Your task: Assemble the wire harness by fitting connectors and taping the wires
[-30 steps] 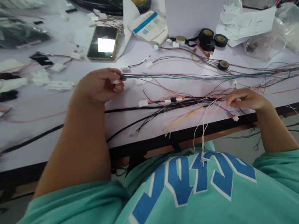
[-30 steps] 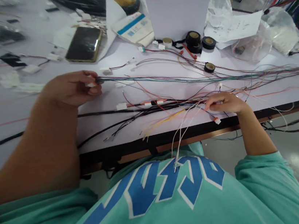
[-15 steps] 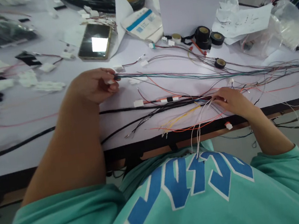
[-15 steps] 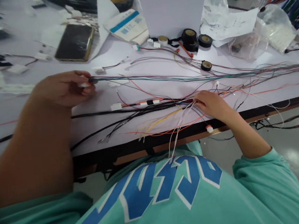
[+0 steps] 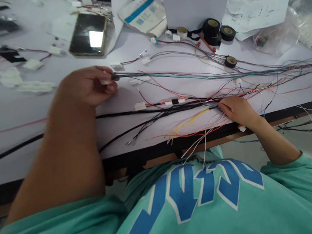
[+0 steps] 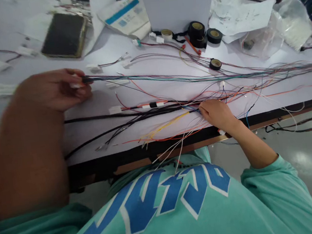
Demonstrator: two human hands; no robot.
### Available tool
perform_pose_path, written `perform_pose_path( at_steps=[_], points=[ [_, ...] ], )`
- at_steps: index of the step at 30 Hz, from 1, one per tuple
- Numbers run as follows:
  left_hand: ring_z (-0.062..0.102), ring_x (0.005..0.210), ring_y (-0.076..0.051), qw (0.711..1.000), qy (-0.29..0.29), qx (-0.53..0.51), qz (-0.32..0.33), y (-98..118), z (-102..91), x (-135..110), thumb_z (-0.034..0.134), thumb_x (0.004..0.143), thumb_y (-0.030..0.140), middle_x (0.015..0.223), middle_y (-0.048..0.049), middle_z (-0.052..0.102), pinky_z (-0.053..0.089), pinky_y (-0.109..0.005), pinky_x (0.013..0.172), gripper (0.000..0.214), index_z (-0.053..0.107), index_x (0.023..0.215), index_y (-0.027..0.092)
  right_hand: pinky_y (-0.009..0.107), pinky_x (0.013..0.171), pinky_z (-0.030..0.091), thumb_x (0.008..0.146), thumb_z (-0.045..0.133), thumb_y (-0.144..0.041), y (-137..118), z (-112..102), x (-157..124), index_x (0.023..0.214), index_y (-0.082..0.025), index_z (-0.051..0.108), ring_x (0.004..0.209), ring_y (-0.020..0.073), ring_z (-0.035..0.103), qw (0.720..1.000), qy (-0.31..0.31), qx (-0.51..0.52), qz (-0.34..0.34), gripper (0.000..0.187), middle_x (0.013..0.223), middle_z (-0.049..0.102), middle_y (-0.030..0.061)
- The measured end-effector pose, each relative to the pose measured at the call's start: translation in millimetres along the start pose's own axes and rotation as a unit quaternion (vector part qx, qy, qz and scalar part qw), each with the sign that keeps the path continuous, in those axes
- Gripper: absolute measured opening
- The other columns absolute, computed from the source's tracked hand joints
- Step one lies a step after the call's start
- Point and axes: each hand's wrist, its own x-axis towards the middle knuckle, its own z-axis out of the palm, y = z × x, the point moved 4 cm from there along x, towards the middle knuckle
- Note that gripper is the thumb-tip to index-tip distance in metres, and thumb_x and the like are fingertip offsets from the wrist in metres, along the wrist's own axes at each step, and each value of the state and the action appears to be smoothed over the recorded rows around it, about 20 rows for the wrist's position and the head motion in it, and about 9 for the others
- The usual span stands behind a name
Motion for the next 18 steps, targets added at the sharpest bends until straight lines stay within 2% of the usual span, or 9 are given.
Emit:
perform_pose_path(
  at_steps=[2, 4, 10, 15, 18],
  points=[
    [0.026, 0.044, -0.006, 0.998, 0.006, -0.033, -0.060, 2, 4.6, -7, 0.043, 0.044, 0.003, 0.053, 0.0012, 0.035, 0.021, -0.016, 0.037, 0.018, 0.042, 0.056, 0.017, 0.029, 0.066, 0.037, 0.090, 0.037, -0.020, -1, -1, 4, 0.102, -0.015, 0.065, 0.086, 0.0217, 0.061, 0.998, -0.009, -0.015, 0.055, 0.031, 0.095, 0.069, 0.0091],
    [0.025, 0.045, -0.006, 0.995, 0.011, -0.047, -0.084, 5, 7.3, -12, 0.042, 0.044, 0.002, 0.053, 0.0011, 0.034, 0.019, -0.016, 0.037, 0.019, 0.042, 0.056, 0.016, 0.029, 0.063, 0.035, 0.091, 0.037, -0.022, -3, -3, 8, 0.105, -0.016, 0.064, 0.087, 0.0223, 0.061, 0.996, -0.016, -0.042, 0.077, 0.031, 0.097, 0.070, 0.0089],
    [0.028, 0.048, -0.007, 0.995, 0.014, -0.049, -0.086, 6, 6.5, -13, 0.041, 0.044, 0.000, 0.055, 0.0008, 0.035, 0.020, -0.018, 0.041, 0.021, 0.044, 0.058, 0.015, 0.027, 0.061, 0.034, 0.093, 0.040, -0.028, -15, -10, 14, 0.098, -0.018, 0.066, 0.102, 0.0224, 0.056, 0.995, -0.004, -0.100, 0.009, 0.029, 0.105, 0.066, 0.0100],
    [0.028, 0.047, -0.007, 0.996, -0.002, -0.032, -0.082, 4, 5.6, -10, 0.040, 0.043, 0.001, 0.054, 0.0014, 0.034, 0.019, -0.018, 0.042, 0.023, 0.044, 0.060, 0.015, 0.027, 0.058, 0.032, 0.092, 0.038, -0.018, -18, -9, 19, 0.097, -0.015, 0.066, 0.098, 0.0218, 0.057, 0.991, -0.020, -0.130, -0.006, 0.029, 0.102, 0.065, 0.0112],
    [0.028, 0.047, -0.007, 0.997, -0.006, -0.024, -0.069, 5, 5.2, -10, 0.039, 0.043, 0.002, 0.056, 0.0013, 0.035, 0.019, -0.018, 0.044, 0.023, 0.042, 0.061, 0.015, 0.028, 0.061, 0.032, 0.090, 0.038, -0.017, -17, -9, 21, 0.094, -0.014, 0.067, 0.094, 0.0217, 0.056, 0.992, 0.007, -0.125, -0.016, 0.029, 0.097, 0.066, 0.0116]
  ],
)
